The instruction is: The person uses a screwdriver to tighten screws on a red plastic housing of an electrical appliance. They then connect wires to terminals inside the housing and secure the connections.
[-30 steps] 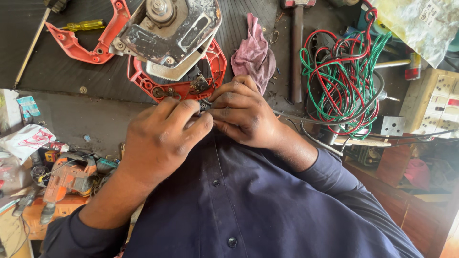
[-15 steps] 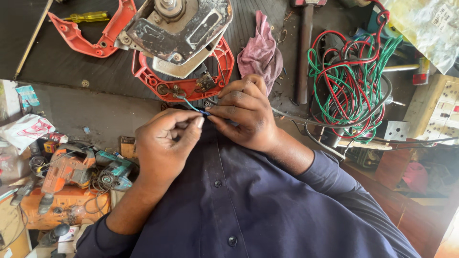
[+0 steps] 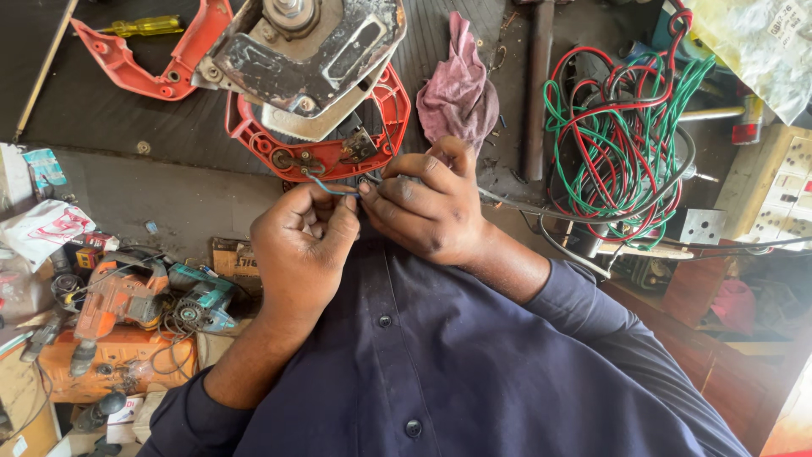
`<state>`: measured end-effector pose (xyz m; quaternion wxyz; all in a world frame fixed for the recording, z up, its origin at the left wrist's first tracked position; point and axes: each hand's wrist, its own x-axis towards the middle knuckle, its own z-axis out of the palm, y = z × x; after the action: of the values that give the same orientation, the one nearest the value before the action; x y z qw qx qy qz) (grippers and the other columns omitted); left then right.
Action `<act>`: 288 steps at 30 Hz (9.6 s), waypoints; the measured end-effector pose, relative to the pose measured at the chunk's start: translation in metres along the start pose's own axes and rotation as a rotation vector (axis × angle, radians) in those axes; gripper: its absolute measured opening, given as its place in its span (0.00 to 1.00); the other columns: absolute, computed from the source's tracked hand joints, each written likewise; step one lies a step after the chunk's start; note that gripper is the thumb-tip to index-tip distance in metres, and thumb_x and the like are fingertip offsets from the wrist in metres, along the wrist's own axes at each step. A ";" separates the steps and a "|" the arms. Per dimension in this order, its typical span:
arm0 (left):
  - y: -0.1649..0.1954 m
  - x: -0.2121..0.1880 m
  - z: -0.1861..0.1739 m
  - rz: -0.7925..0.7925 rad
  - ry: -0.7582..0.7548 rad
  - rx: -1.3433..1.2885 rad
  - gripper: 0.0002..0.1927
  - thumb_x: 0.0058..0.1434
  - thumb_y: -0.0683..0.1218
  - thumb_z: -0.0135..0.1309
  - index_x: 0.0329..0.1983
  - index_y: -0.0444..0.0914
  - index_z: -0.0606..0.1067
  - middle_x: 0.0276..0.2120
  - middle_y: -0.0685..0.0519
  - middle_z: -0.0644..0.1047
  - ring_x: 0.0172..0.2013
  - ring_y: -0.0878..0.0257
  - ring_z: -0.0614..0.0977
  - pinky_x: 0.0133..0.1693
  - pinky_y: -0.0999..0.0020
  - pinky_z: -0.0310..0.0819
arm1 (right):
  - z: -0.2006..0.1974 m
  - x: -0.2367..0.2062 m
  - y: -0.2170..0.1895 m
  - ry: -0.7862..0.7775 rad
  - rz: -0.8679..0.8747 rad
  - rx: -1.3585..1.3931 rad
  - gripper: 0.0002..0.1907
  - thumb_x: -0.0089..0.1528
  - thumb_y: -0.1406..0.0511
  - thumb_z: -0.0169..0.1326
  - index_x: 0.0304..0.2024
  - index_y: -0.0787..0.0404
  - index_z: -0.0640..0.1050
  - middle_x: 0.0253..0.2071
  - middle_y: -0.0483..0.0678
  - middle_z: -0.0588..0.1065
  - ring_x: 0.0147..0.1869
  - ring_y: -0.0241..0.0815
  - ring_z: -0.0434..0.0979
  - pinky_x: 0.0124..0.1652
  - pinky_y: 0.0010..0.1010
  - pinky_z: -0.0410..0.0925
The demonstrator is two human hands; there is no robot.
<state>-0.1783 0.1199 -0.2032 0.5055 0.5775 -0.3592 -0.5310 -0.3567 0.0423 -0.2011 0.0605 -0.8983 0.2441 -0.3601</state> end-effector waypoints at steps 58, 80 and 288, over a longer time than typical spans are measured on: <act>-0.004 0.003 -0.009 0.008 -0.195 -0.242 0.07 0.70 0.37 0.56 0.47 0.28 0.75 0.41 0.50 0.80 0.42 0.66 0.83 0.46 0.69 0.83 | -0.010 -0.008 0.003 -0.070 0.245 0.301 0.13 0.58 0.63 0.70 0.45 0.56 0.83 0.41 0.40 0.78 0.53 0.40 0.78 0.58 0.43 0.57; 0.012 0.014 -0.012 0.836 0.154 0.793 0.11 0.67 0.37 0.66 0.44 0.37 0.74 0.38 0.50 0.78 0.34 0.55 0.81 0.34 0.64 0.75 | -0.015 -0.004 -0.002 -0.118 0.190 0.234 0.12 0.59 0.63 0.68 0.42 0.58 0.81 0.41 0.45 0.76 0.52 0.46 0.75 0.59 0.46 0.63; 0.056 0.044 -0.076 0.334 -0.675 0.327 0.09 0.65 0.41 0.62 0.45 0.33 0.77 0.31 0.57 0.74 0.27 0.75 0.71 0.29 0.77 0.66 | -0.020 0.029 -0.095 -0.043 0.372 -0.140 0.23 0.58 0.60 0.67 0.54 0.58 0.82 0.49 0.46 0.78 0.56 0.50 0.75 0.53 0.42 0.68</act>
<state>-0.0898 0.0802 -0.1654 0.3400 0.3771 -0.6735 -0.5372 -0.3143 0.1124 -0.1417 0.0684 -0.8473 0.4289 -0.3055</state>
